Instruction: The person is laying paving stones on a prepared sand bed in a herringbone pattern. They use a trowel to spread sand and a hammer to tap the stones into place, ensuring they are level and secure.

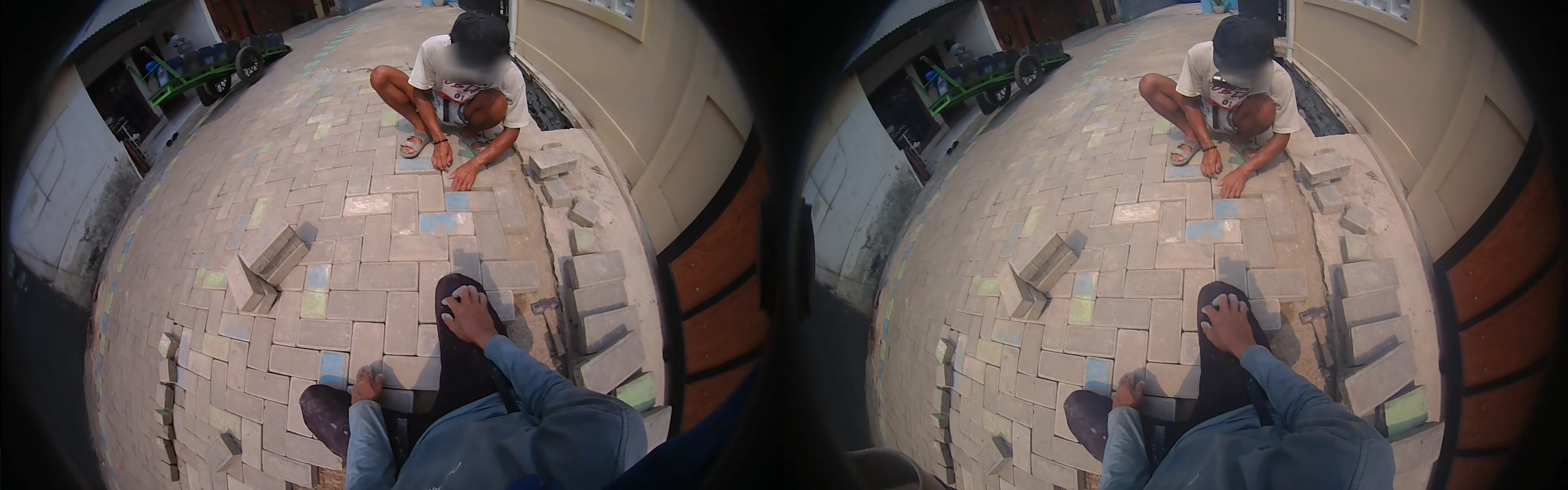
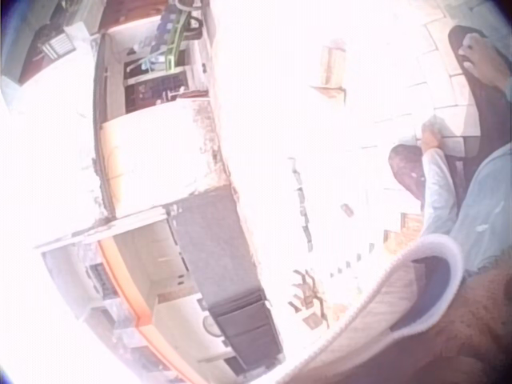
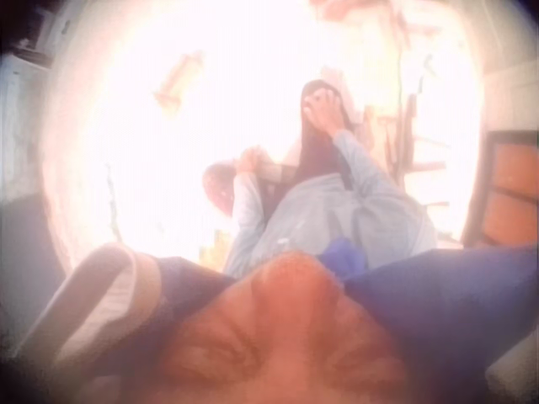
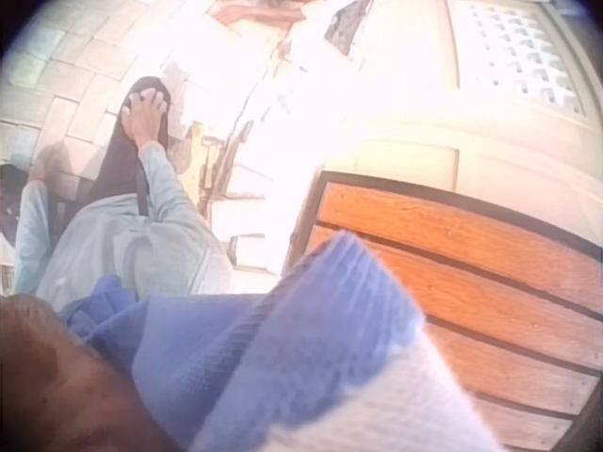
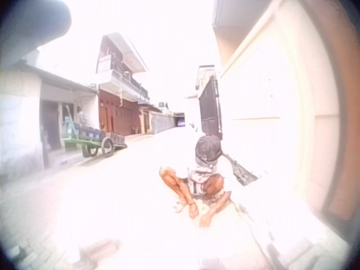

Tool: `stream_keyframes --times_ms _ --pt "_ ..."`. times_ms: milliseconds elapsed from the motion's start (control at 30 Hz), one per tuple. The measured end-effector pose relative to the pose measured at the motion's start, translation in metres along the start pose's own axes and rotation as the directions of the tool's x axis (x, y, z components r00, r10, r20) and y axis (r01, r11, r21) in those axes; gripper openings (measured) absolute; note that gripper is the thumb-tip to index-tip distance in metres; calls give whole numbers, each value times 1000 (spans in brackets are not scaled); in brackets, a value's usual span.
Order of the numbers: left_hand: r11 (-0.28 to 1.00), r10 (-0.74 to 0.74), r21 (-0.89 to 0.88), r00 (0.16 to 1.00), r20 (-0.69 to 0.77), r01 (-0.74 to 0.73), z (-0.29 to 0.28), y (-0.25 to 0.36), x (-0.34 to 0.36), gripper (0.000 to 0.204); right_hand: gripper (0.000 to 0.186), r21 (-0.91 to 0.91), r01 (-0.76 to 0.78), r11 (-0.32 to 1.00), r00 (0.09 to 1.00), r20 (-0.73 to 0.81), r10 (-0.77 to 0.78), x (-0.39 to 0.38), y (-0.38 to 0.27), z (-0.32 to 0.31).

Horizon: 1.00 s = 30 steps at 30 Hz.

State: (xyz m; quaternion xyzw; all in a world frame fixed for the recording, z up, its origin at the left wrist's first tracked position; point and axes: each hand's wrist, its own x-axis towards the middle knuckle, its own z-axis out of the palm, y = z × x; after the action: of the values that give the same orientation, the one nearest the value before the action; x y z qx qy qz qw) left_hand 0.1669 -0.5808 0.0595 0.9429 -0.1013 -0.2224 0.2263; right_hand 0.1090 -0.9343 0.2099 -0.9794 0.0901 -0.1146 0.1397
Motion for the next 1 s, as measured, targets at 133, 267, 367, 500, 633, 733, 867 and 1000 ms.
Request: stream_keyframes --times_ms 133,267,367,500,633,733,867,1000 --pt "1000 -5 -2 1000 8 5 1 7 -1 63 39 -12 -8 1000 1000 2 8 -1 4 2" --pt "1000 -22 -8 1000 22 23 -4 9 -2 64 39 -7 -13 1000 1000 7 14 0 2 2" --pt "1000 -26 -4 999 33 27 -5 13 -4 65 39 3 -20 1000 1000 16 20 -1 3 1" --pt "999 -36 6 999 34 36 -5 14 -4 65 38 -18 -18 1000 1000 2 18 -1 2 0" --pt "1000 -29 9 999 29 29 -2 9 -2 66 37 -17 -13 1000 1000 4 13 -1 2 2" --pt "1000 -10 -8 999 30 11 1 6 0 65 37 -17 -13 1000 1000 4 13 -1 3 1" --pt "1000 17 -21 999 30 -17 2 1 3 65 38 -34 -10 999 1000 6 11 0 2 3" --pt "1000 12 -10 1000 29 -12 5 1 4 65 38 -37 -18 999 1000 15 18 -1 3 3"
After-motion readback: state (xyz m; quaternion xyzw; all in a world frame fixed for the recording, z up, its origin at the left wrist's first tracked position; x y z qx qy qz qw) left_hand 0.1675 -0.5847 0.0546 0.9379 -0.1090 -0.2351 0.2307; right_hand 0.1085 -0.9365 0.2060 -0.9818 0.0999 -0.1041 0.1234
